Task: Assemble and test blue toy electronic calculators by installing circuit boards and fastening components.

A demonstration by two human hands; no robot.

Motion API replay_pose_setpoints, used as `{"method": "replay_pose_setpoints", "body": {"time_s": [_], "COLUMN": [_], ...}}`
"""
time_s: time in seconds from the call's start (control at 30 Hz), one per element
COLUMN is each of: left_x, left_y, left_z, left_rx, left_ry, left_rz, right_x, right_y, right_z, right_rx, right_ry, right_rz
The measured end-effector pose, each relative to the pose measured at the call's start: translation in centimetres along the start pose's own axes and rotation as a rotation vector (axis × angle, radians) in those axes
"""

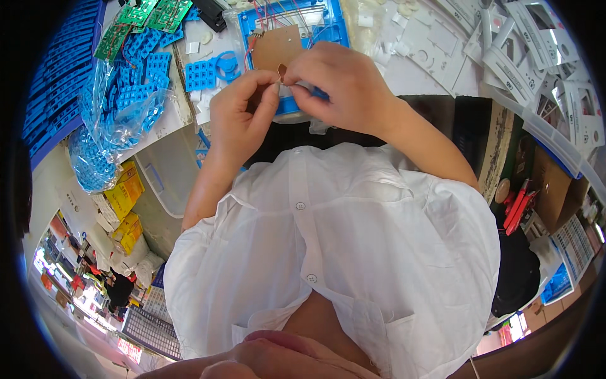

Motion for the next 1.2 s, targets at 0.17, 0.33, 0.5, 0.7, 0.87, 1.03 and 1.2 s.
{"method": "replay_pose_setpoints", "body": {"time_s": [0.17,0.33,0.5,0.7,0.87,1.03,1.2], "left_x": [-0.1,0.1,0.1,0.1,1.0,2.5,2.8], "left_y": [0.9,-0.1,0.0,2.4,2.6,2.3,2.1], "left_z": [-0.1,-0.3,-0.4,-1.0,-0.7,-0.5,-0.1], "left_rx": [-0.06,0.057,0.045,-0.461,-0.461,-0.225,-0.241], "left_ry": [0.025,0.031,-0.003,0.105,0.183,0.441,0.461], "left_rz": [0.079,-0.124,-0.086,0.463,0.614,0.656,0.626], "right_x": [0.2,0.3,-0.2,-0.1,-0.5,-0.9,-1.3], "right_y": [0.3,0.4,0.3,0.9,1.1,1.2,0.7], "right_z": [0.0,0.3,0.2,0.1,-0.3,-0.4,-0.2], "right_rx": [0.016,-0.038,-0.098,-0.122,-0.169,-0.174,-0.171], "right_ry": [0.023,-0.032,-0.125,-0.141,-0.044,0.051,0.084], "right_rz": [-0.074,-0.095,-0.04,0.119,0.219,0.293,0.306]}}
Point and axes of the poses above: each hand's wrist, its own x-axis towards the middle knuckle, its own z-axis out of the back of the hand, y = z × x, the point moved 6 cm from there along x, towards the middle knuckle, and after that the axes turned 11 degrees about -y, right-handed, at the moved point
